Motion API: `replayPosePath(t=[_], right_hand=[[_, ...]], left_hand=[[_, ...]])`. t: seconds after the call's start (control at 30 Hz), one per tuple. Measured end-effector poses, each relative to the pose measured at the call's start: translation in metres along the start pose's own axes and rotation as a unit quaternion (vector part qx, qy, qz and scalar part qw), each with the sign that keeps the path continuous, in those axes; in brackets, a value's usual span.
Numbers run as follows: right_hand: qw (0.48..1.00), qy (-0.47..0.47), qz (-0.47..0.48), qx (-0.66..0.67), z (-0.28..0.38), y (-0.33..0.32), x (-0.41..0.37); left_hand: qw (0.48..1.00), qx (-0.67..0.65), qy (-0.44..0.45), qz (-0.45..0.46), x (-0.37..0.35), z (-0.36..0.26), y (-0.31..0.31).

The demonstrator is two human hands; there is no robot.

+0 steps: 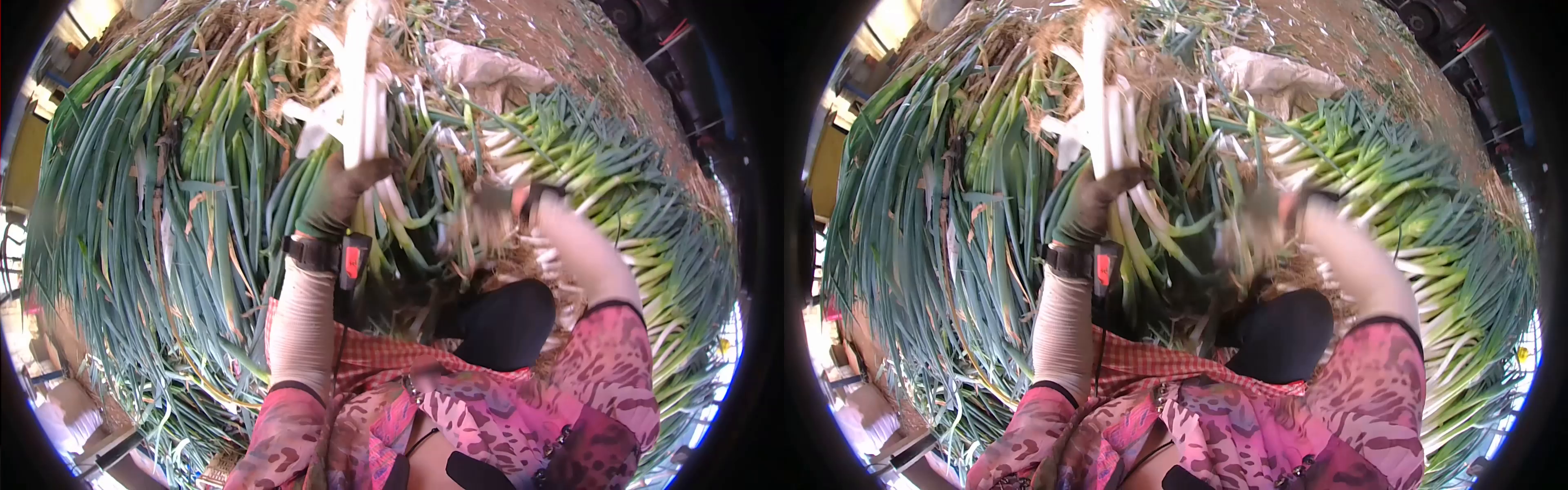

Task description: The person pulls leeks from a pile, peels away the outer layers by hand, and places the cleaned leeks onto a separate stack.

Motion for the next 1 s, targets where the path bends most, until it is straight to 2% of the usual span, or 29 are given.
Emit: replayPosePath(t=[0.03, 0.1, 0.17, 0.2, 0.27, 0.3, 0.33, 0.37, 0.43, 0.47, 0.5, 0.53, 0.57, 0.6, 0.63, 0.67, 0.7, 0.77, 0.8, 0.83, 0.87, 0.93, 0.97, 1.0], right_hand=[[0.992, 0.019, -0.123, 0.003, -0.005, -0.053, 0.003], [0.924, 0.017, -0.379, 0.044, 0.003, -0.164, -0.014], [0.847, -0.057, -0.522, 0.087, 0.032, -0.239, -0.049], [0.821, -0.096, -0.554, 0.098, 0.047, -0.254, -0.066], [0.819, -0.144, -0.548, 0.091, 0.074, -0.243, -0.087], [0.837, -0.153, -0.519, 0.083, 0.087, -0.216, -0.092], [0.87, -0.148, -0.464, 0.08, 0.097, -0.17, -0.095], [0.883, -0.153, -0.434, 0.092, 0.091, -0.13, -0.092], [0.892, -0.17, -0.399, 0.13, 0.074, -0.049, -0.077], [0.866, -0.209, -0.392, 0.23, 0.068, -0.01, -0.071], [0.83, -0.247, -0.38, 0.325, 0.067, 0.027, -0.07], [0.834, -0.191, -0.34, 0.39, 0.074, 0.064, -0.059], [0.837, -0.179, -0.305, 0.418, 0.088, 0.08, -0.062], [0.837, -0.164, -0.271, 0.446, 0.102, 0.096, -0.065], [0.842, -0.191, -0.246, 0.441, 0.116, 0.1, -0.076], [0.846, -0.216, -0.222, 0.434, 0.127, 0.097, -0.088], [0.879, -0.183, -0.272, 0.348, 0.126, 0.081, -0.107], [0.911, -0.101, -0.367, 0.161, 0.119, 0.032, -0.169], [0.877, -0.095, -0.469, 0.055, 0.128, -0.001, -0.209], [0.823, -0.084, -0.559, -0.053, 0.141, -0.031, -0.254], [0.787, -0.071, -0.58, -0.198, 0.158, -0.053, -0.291], [0.673, -0.041, -0.598, -0.434, 0.189, -0.086, -0.351], [0.653, -0.046, -0.575, -0.491, 0.193, -0.09, -0.356], [0.655, -0.053, -0.541, -0.524, 0.192, -0.092, -0.354]], left_hand=[[1.0, -0.001, -0.009, 0.001, -0.006, -0.01, 0.007], [1.0, -0.003, -0.002, -0.006, -0.017, -0.019, 0.022], [0.999, 0.039, 0.018, 0.005, -0.03, -0.03, 0.036], [0.999, 0.034, 0.022, 0.001, -0.037, -0.034, 0.048], [0.998, 0.045, 0.04, 0.014, -0.049, -0.04, 0.077], [0.997, 0.046, 0.049, 0.023, -0.054, -0.042, 0.092], [0.987, 0.119, 0.101, 0.045, -0.059, -0.052, 0.109], [0.993, 0.083, 0.078, 0.024, -0.068, -0.066, 0.127], [0.919, 0.295, 0.256, 0.055, -0.08, -0.107, 0.138], [0.895, 0.318, 0.312, 0.036, -0.08, -0.13, 0.138], [0.911, 0.272, 0.31, 0.007, -0.083, -0.155, 0.145], [0.924, 0.224, 0.31, -0.022, -0.086, -0.18, 0.152], [0.961, 0.106, 0.247, -0.062, -0.092, -0.208, 0.164], [0.969, 0.089, 0.227, -0.041, -0.098, -0.228, 0.173], [0.976, 0.071, 0.206, -0.02, -0.101, -0.244, 0.179], [0.972, 0.076, 0.224, -0.008, -0.097, -0.252, 0.182], [0.98, 0.053, 0.123, 0.15, -0.084, -0.257, 0.174], [0.976, 0.147, 0.127, 0.095, -0.089, -0.243, 0.186], [0.965, 0.176, 0.177, 0.079, -0.104, -0.233, 0.206], [0.968, 0.192, 0.13, 0.099, -0.096, -0.214, 0.202], [0.908, 0.328, 0.196, 0.172, -0.097, -0.198, 0.215], [0.711, 0.531, 0.381, 0.261, -0.104, -0.164, 0.237], [0.716, 0.508, 0.373, 0.3, -0.103, -0.141, 0.25], [0.78, 0.431, 0.295, 0.344, -0.097, -0.115, 0.263]])
Point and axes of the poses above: each hand's wrist, its own x-axis towards the middle knuckle, its own y-axis out of the palm, z = x × y, the point moved 4 cm from there along x, towards the middle knuckle, and after that the axes turned 5 degrees about -x, right-handed, at the moved point
